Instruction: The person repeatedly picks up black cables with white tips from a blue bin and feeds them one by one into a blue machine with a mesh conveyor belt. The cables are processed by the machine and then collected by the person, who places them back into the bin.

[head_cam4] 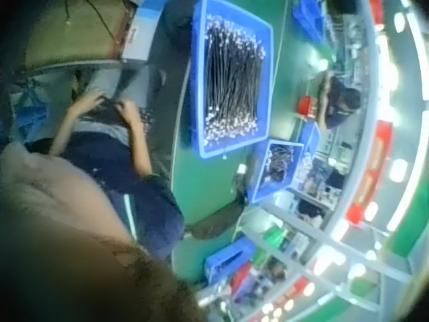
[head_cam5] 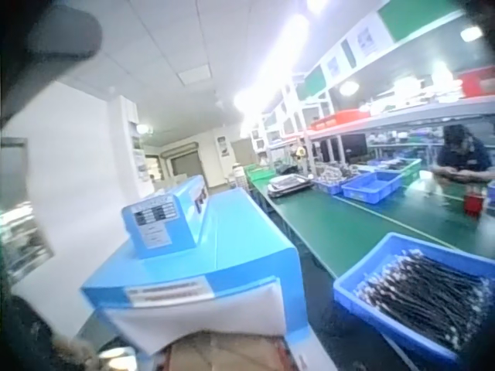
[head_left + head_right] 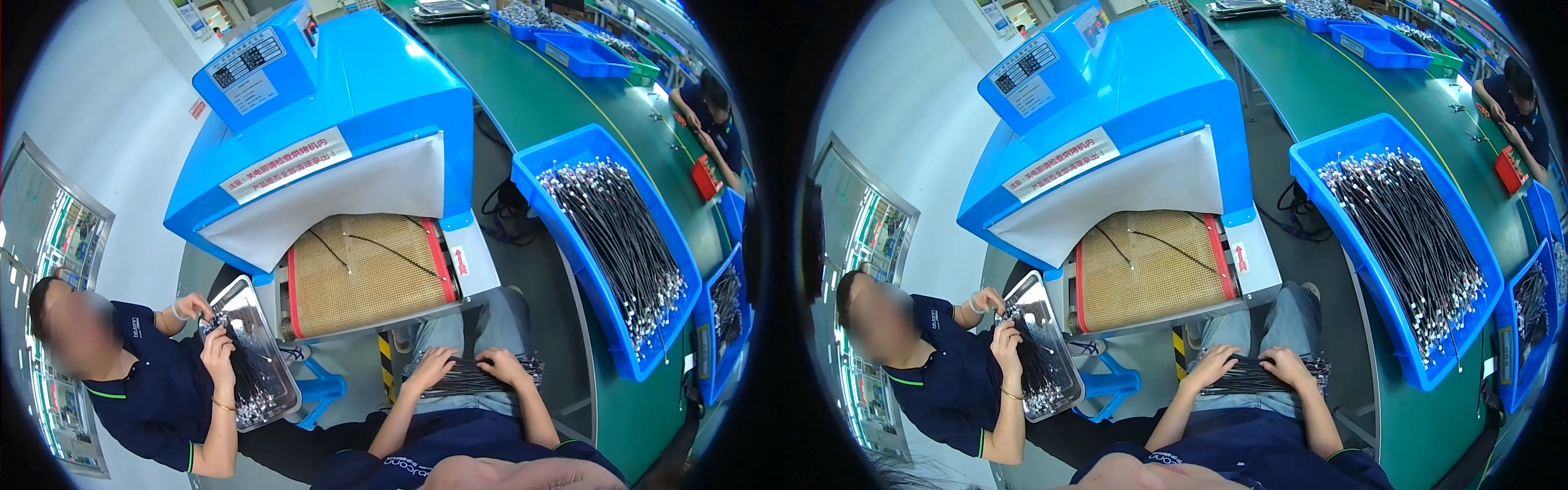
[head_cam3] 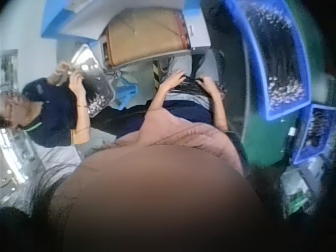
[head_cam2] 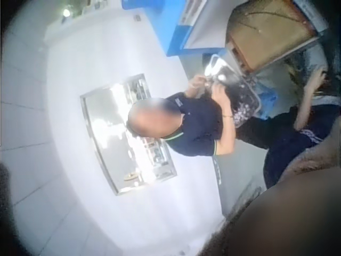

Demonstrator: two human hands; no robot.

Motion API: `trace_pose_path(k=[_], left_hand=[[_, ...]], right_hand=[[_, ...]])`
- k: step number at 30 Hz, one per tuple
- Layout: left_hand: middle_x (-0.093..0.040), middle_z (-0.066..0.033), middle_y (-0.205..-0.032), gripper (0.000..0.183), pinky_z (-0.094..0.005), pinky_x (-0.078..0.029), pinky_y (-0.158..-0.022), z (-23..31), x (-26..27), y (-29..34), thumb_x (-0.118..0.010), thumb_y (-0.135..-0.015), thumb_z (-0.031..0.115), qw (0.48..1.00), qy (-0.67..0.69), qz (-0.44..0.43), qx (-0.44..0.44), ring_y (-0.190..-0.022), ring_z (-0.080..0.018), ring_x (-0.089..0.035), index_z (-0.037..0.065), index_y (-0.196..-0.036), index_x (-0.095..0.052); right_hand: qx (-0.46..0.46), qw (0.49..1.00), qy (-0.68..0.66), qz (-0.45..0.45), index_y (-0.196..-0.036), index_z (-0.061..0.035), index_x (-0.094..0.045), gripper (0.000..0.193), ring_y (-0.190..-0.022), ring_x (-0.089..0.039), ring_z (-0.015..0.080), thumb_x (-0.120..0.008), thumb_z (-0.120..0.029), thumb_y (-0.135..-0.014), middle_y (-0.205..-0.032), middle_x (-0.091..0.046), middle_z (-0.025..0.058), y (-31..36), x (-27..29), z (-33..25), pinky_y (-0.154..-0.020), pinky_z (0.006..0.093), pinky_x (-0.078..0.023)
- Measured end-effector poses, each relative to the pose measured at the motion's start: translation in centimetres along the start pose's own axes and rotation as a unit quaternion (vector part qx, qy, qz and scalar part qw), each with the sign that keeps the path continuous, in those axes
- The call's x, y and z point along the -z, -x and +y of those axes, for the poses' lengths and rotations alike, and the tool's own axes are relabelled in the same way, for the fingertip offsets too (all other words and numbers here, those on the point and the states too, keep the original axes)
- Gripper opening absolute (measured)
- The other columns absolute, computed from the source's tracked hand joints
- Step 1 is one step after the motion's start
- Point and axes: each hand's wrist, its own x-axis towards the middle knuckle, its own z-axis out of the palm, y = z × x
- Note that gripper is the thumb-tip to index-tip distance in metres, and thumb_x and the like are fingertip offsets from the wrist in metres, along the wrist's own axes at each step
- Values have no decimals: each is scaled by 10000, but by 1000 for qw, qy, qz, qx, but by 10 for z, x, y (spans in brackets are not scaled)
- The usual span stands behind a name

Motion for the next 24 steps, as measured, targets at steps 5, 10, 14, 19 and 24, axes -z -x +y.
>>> trace_pose_path(k=[5, 10, 14, 19, 24], left_hand=[[-613, -125, -1059, 262, -393, -365, -952, 2, 6, 2, -556, -876, 224, 998, 7, -64, 13, -1051, -317, -523, 70, -1084, -595], [-637, -114, -1002, 241, -397, -377, -918, 4, 11, 3, -555, -876, 256, 996, 26, -88, 19, -1011, -309, -540, 70, -1011, -625], [-636, -122, -987, 272, -400, -384, -906, 6, 10, -1, -555, -871, 290, 996, 17, -86, 11, -991, -313, -545, 64, -1008, -618], [-631, -139, -982, 290, -409, -390, -903, 5, 12, 3, -554, -873, 304, 996, 53, -76, 6, -986, -326, -547, 61, -1020, -613], [-624, -147, -989, 301, -405, -402, -893, 9, 14, 3, -539, -890, 298, 996, 53, -74, 17, -988, -328, -546, 57, -1060, -601]], right_hand=[[-68, 994, -70, -57, -898, -31, -656, 201, -784, -639, 264, -676, -188, -775, -845, -667, 131, 0, 10, -4, -723, 361, -491], [-74, 991, -98, -56, -855, -21, -650, 182, -696, -626, 203, -699, -167, -758, -762, -662, 110, -1, 7, -3, -662, 328, -488], [-129, 986, -83, -66, -813, -16, -639, 171, -683, -615, 210, -715, -146, -730, -739, -641, 117, -1, 10, -7, -643, 333, -471], [-60, 993, -97, -20, -780, 6, -649, 148, -692, -609, 199, -718, -115, -730, -756, -642, 112, -2, 12, -7, -638, 318, -463], [-26, 995, -98, 21, -801, 11, -649, 142, -689, -613, 233, -706, -107, -745, -769, -633, 138, -1, 16, -4, -647, 339, -475]])
